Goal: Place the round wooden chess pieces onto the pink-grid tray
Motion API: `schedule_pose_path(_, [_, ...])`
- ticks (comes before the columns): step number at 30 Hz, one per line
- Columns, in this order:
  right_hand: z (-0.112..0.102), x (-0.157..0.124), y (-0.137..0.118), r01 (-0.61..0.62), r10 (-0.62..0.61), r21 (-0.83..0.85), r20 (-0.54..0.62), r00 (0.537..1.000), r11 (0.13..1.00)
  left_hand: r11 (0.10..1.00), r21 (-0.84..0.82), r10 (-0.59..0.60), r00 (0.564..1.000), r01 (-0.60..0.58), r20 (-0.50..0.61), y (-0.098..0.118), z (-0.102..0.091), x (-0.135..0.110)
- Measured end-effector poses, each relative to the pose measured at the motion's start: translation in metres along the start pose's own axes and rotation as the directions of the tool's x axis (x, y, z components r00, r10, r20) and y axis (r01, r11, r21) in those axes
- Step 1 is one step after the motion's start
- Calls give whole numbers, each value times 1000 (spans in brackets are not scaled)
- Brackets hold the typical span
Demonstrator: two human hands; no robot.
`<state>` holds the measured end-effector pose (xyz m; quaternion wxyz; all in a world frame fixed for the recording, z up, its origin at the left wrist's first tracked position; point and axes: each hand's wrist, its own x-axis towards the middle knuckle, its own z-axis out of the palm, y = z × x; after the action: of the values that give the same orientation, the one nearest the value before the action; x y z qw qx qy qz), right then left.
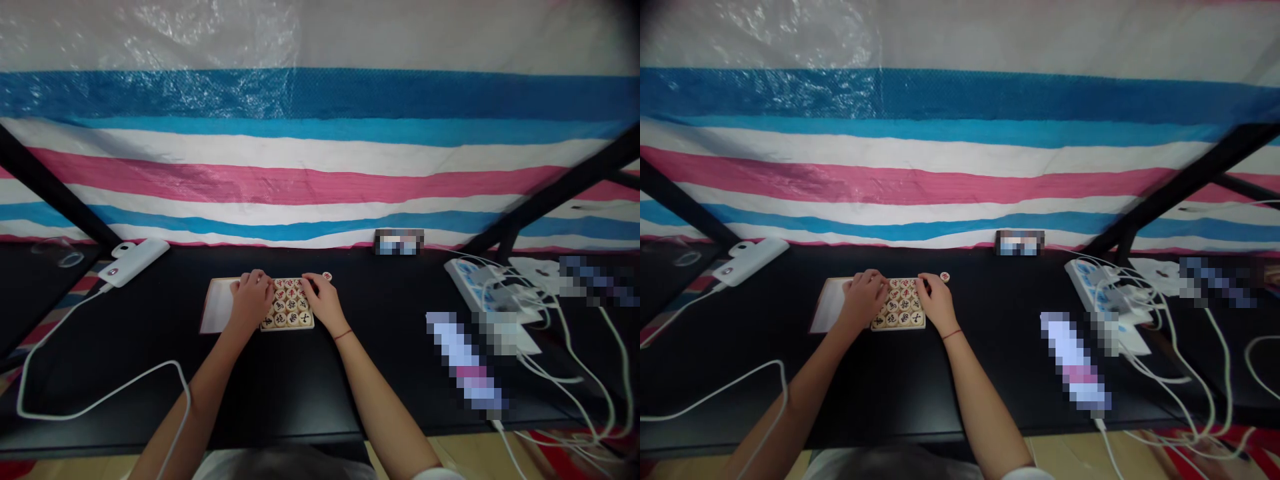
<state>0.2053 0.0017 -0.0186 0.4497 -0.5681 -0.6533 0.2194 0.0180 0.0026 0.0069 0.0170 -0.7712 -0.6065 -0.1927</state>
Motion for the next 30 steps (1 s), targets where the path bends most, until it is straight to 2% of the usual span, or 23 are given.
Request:
schedule_pose_path(8, [0,0,2,23,-23,-13,2,1000,1000,999,-51,12,1000,-11,20,-2,1,0])
schedule_pose_path(11, [-1,-1,-4,90,-94,-74,-51,994,993,983,-184,-41,998,31,-53,-5,-3,5])
schedule_pose_path(14, [-1,-4,-14,236,-248,-130,-89,965,963,879,-476,-89,991,30,-101,1,-8,13])
schedule_pose_path(16, [-1,-7,-21,316,-328,-117,-92,940,941,760,-649,-80,996,34,-42,9,-11,18])
schedule_pose_path(18, [-1,-9,-25,350,-360,-95,-114,926,932,671,-739,-65,998,62,25,18,-13,22])
schedule_pose_path(21, [-3,-10,-26,341,-352,-99,-144,925,935,578,-811,-62,996,91,67,26,-10,22])
schedule_pose_path(23, [-5,-9,-25,338,-349,-104,-126,929,935,534,-838,-76,993,113,85,27,-7,20])
schedule_pose_path(30, [-6,-7,-30,405,-409,-73,-66,910,912,505,-853,-74,991,132,109,21,0,11])
